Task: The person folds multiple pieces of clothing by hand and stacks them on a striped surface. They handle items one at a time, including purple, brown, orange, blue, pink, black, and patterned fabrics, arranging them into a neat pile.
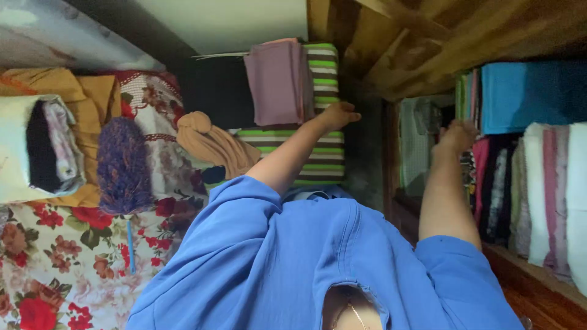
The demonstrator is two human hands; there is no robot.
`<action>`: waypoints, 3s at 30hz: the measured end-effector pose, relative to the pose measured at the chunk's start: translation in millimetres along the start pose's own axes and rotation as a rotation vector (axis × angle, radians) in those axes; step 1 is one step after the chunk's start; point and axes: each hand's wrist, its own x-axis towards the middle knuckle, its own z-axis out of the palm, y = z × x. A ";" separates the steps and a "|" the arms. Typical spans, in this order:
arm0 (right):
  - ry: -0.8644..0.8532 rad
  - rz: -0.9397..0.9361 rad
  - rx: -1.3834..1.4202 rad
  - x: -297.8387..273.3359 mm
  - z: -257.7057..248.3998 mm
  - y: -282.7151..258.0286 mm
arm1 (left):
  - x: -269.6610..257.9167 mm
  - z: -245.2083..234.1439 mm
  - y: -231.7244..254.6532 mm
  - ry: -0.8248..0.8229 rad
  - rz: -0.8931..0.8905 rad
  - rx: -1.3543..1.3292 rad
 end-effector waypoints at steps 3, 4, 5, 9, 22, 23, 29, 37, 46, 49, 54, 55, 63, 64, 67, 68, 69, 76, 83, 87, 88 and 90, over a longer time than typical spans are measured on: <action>0.126 -0.281 0.196 -42.5 -44.1 -40.0 | 14.9 37.9 16.4 -0.041 0.085 0.328; 0.177 -0.126 0.211 -39.6 -50.6 -47.3 | 12.5 48.5 24.0 -0.081 0.069 0.334; 0.228 0.030 0.225 -37.3 -56.4 -54.3 | 9.9 58.1 31.3 -0.121 0.052 0.341; 0.170 0.153 0.337 -31.0 -71.1 -73.2 | -12.1 78.1 51.5 -0.116 0.003 0.153; 0.093 0.288 0.421 -7.3 -64.6 -80.1 | -26.4 98.0 59.0 -0.086 -0.119 0.102; 0.120 0.343 0.557 -12.9 -63.2 -82.9 | -25.2 98.3 59.1 -0.082 -0.130 0.097; -0.024 0.315 0.688 6.5 -66.1 -82.1 | -23.6 103.7 61.1 -0.079 -0.146 0.077; -0.028 0.367 0.638 7.5 -62.2 -94.1 | -51.6 101.3 87.5 -0.099 -0.169 0.025; -0.557 -0.013 0.735 -29.6 -54.7 -96.2 | -47.5 101.3 92.6 -0.128 -0.195 0.032; -0.714 -0.062 0.741 -73.4 -54.4 -102.7 | -56.8 101.2 98.9 -0.153 -0.205 -0.055; -0.775 0.039 0.637 -174.8 -54.8 -108.5 | -45.7 88.7 73.4 -0.158 -0.177 -0.494; -0.827 0.066 0.592 -199.6 -56.9 -109.5 | -48.6 82.0 72.1 -0.147 -0.180 -0.584; -1.085 0.296 0.355 -322.1 -34.4 -81.2 | -111.5 6.6 60.5 -0.126 -0.218 -1.062; -1.143 0.300 0.278 -334.2 -26.7 -76.7 | -106.7 -4.4 38.3 -0.138 -0.266 -1.010; -1.204 0.347 0.163 -362.2 2.9 -57.0 | -85.7 -35.7 -30.6 -0.082 -0.265 -1.022; -1.198 0.387 0.148 -369.0 13.1 -49.1 | -77.8 -44.9 -53.9 -0.021 -0.222 -1.063; -1.204 0.395 0.130 -376.5 25.0 -43.7 | -88.3 -59.6 -57.1 -0.009 -0.224 -1.079; -1.280 0.354 -0.017 -456.8 121.8 -35.4 | -89.9 -175.2 -81.5 0.200 0.062 -1.035; -1.534 -0.190 -0.183 -376.4 239.2 35.2 | -75.8 -285.4 -67.7 0.261 0.355 -0.733; -1.291 -0.320 -0.234 -319.8 284.1 114.6 | -8.4 -294.1 -161.8 0.446 0.404 -0.541; -1.238 -0.292 -0.463 -314.3 286.2 125.9 | 11.6 -294.0 -190.6 0.482 0.190 -0.303; -1.169 -0.249 -0.687 -308.4 288.5 141.8 | 53.8 -287.7 -251.5 0.502 -0.027 -0.059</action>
